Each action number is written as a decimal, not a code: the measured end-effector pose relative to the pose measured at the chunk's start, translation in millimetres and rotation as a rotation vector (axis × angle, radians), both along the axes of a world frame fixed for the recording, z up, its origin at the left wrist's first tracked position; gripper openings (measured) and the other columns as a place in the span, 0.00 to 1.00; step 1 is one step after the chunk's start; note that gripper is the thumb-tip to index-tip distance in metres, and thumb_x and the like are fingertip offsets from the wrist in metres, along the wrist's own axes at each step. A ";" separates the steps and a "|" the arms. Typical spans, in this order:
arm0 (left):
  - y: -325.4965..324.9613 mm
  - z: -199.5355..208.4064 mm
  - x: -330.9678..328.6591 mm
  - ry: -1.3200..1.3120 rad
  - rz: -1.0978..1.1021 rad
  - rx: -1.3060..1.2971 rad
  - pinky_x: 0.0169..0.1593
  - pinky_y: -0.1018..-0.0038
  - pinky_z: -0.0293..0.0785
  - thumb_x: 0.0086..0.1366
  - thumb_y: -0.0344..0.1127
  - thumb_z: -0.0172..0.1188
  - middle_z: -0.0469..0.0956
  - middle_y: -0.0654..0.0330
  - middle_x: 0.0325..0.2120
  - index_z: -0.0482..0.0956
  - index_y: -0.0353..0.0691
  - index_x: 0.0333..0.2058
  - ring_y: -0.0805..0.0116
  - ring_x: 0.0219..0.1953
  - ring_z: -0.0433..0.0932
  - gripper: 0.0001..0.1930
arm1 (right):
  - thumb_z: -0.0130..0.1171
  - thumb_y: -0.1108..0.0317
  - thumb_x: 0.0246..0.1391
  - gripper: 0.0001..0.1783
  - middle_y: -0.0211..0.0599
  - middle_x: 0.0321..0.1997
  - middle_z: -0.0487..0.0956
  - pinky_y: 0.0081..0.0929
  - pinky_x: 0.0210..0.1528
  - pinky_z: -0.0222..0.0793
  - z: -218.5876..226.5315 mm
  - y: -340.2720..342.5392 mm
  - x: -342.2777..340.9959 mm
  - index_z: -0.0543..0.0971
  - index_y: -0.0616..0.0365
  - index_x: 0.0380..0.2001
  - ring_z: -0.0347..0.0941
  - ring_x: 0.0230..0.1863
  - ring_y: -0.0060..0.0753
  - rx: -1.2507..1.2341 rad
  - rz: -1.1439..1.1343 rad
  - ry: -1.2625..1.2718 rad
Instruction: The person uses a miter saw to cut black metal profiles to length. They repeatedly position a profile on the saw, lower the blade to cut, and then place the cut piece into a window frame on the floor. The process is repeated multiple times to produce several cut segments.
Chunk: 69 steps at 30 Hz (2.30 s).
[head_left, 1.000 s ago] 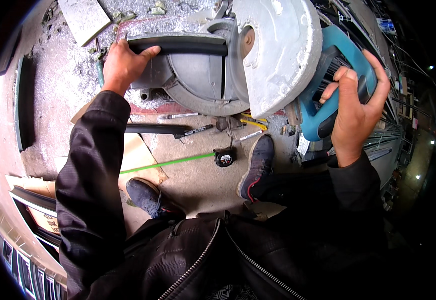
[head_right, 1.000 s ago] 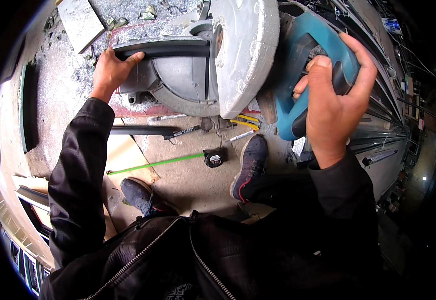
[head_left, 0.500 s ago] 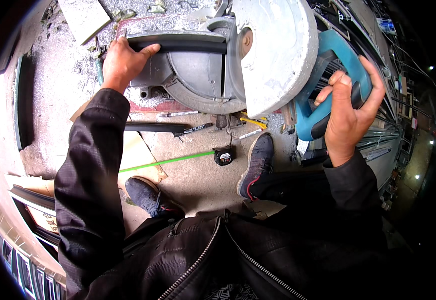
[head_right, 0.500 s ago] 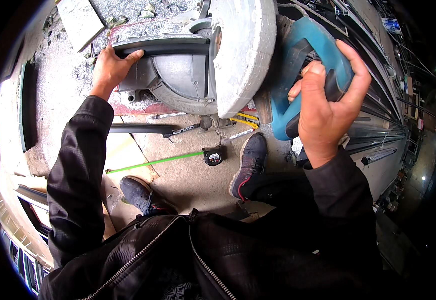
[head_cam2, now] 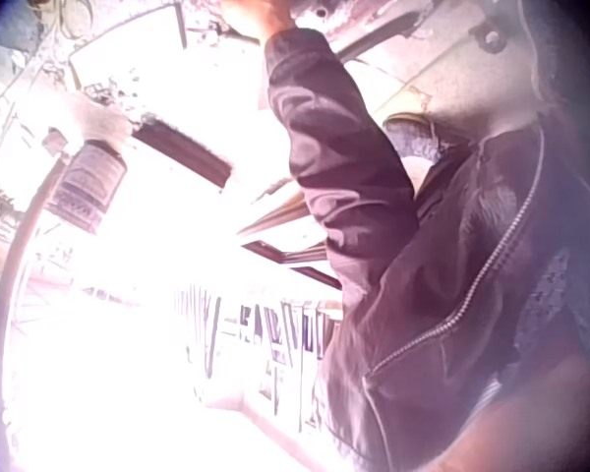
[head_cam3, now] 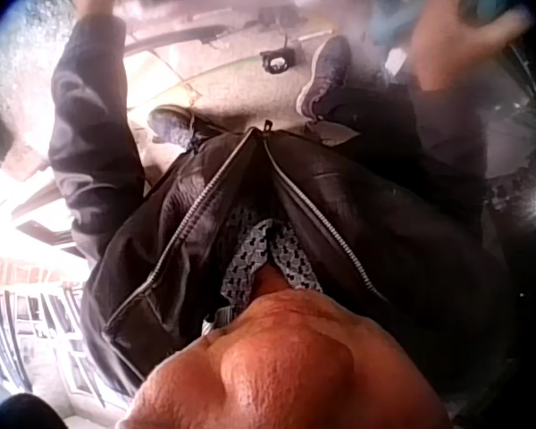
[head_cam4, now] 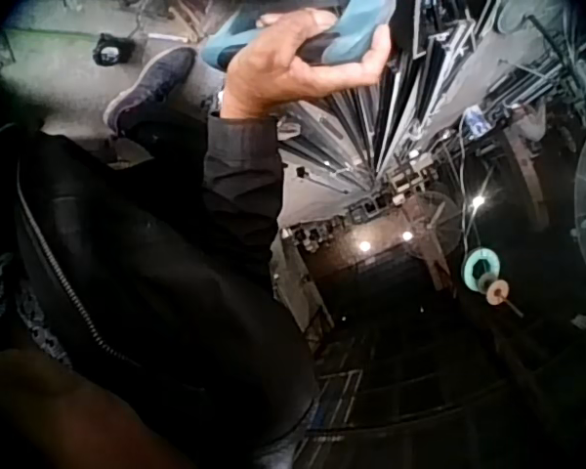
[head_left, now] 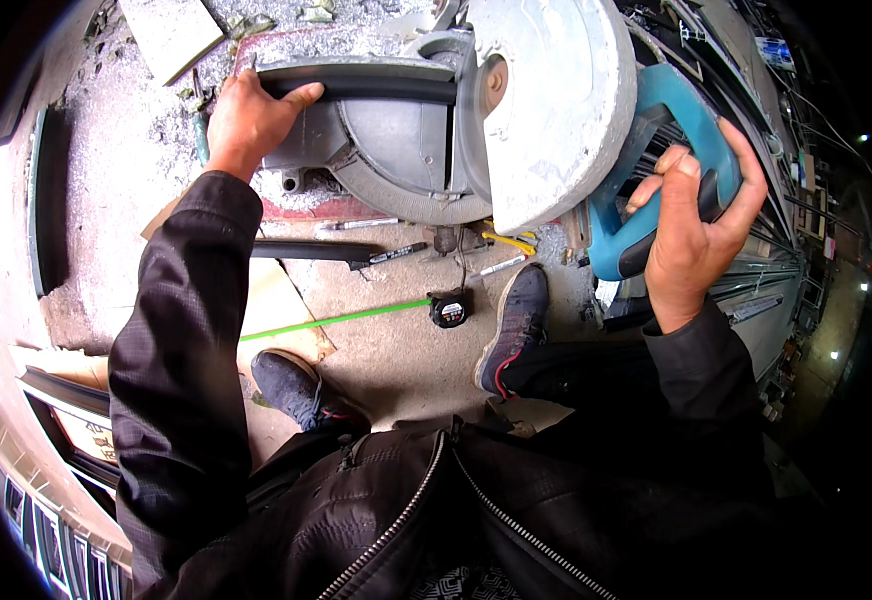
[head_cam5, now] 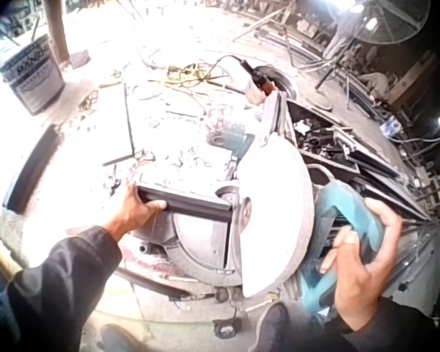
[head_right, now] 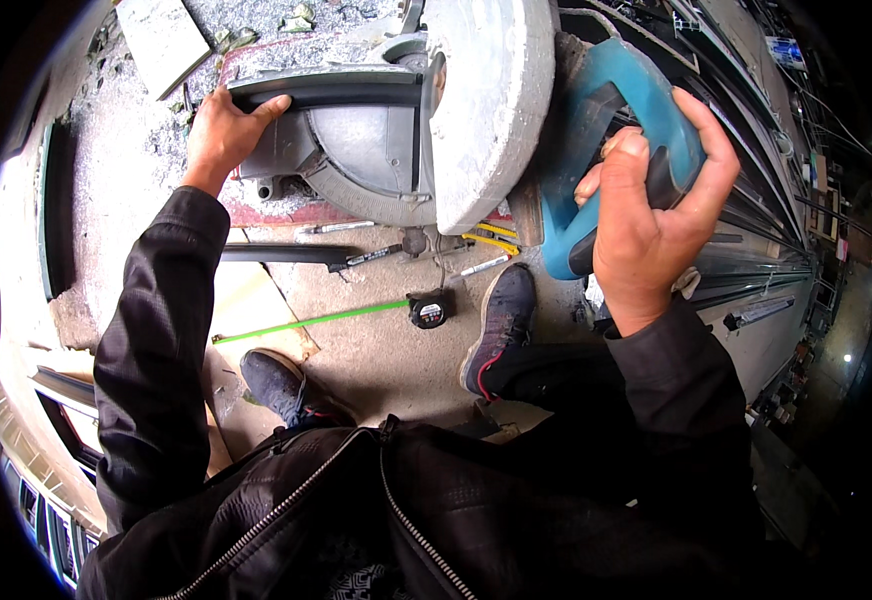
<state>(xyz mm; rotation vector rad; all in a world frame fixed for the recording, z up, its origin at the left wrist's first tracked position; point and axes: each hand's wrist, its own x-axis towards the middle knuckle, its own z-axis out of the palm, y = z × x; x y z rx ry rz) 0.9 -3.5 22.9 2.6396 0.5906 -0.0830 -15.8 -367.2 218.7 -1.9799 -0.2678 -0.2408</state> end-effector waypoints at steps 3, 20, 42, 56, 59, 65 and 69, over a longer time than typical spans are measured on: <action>1.1 2.5 -0.5 0.016 0.002 -0.012 0.52 0.57 0.81 0.53 0.71 0.71 0.84 0.38 0.41 0.82 0.22 0.44 0.44 0.45 0.85 0.46 | 0.52 0.79 0.65 0.26 0.40 0.34 0.77 0.24 0.31 0.74 -3.7 1.0 -2.5 0.60 0.61 0.64 0.72 0.24 0.23 0.026 -0.004 0.005; -1.3 7.1 -1.4 0.014 0.009 -0.054 0.51 0.58 0.81 0.53 0.68 0.73 0.84 0.40 0.39 0.82 0.23 0.43 0.47 0.44 0.86 0.43 | 0.50 0.80 0.65 0.27 0.40 0.35 0.76 0.25 0.34 0.75 -18.2 -3.7 -14.2 0.57 0.62 0.65 0.72 0.26 0.24 -0.021 -0.002 -0.023; -0.8 8.4 -2.4 0.017 0.006 -0.057 0.49 0.58 0.82 0.54 0.69 0.72 0.84 0.42 0.39 0.82 0.24 0.43 0.49 0.43 0.86 0.44 | 0.50 0.83 0.62 0.30 0.42 0.36 0.76 0.26 0.34 0.75 -38.2 -4.5 -28.3 0.56 0.58 0.65 0.71 0.27 0.24 0.009 -0.031 -0.026; 0.5 4.0 -1.5 0.035 0.029 -0.066 0.53 0.57 0.79 0.53 0.70 0.72 0.82 0.45 0.45 0.81 0.27 0.46 0.50 0.48 0.84 0.44 | 0.49 0.84 0.61 0.31 0.42 0.36 0.76 0.26 0.33 0.74 -62.8 -9.9 -37.1 0.56 0.57 0.65 0.71 0.26 0.25 0.000 -0.012 -0.106; 1.9 3.2 -2.5 0.045 0.037 -0.057 0.55 0.58 0.78 0.53 0.72 0.71 0.81 0.46 0.49 0.80 0.29 0.48 0.50 0.52 0.82 0.45 | 0.50 0.84 0.61 0.31 0.41 0.36 0.76 0.26 0.33 0.74 -53.6 -4.4 -34.3 0.56 0.58 0.65 0.71 0.26 0.25 0.037 -0.052 -0.064; 2.7 11.3 0.8 0.107 0.009 -0.083 0.55 0.57 0.79 0.53 0.72 0.71 0.82 0.46 0.48 0.80 0.30 0.48 0.49 0.50 0.83 0.45 | 0.54 0.77 0.66 0.25 0.40 0.38 0.80 0.23 0.26 0.75 15.3 6.9 11.4 0.62 0.61 0.64 0.74 0.22 0.23 -0.025 -0.069 0.026; 19.9 15.4 -9.4 0.086 -0.086 -0.165 0.49 0.59 0.80 0.56 0.68 0.71 0.86 0.46 0.37 0.85 0.33 0.42 0.51 0.45 0.86 0.37 | 0.58 0.71 0.66 0.25 0.38 0.41 0.82 0.20 0.26 0.75 57.3 7.7 60.1 0.66 0.65 0.62 0.76 0.23 0.22 -0.142 0.051 0.060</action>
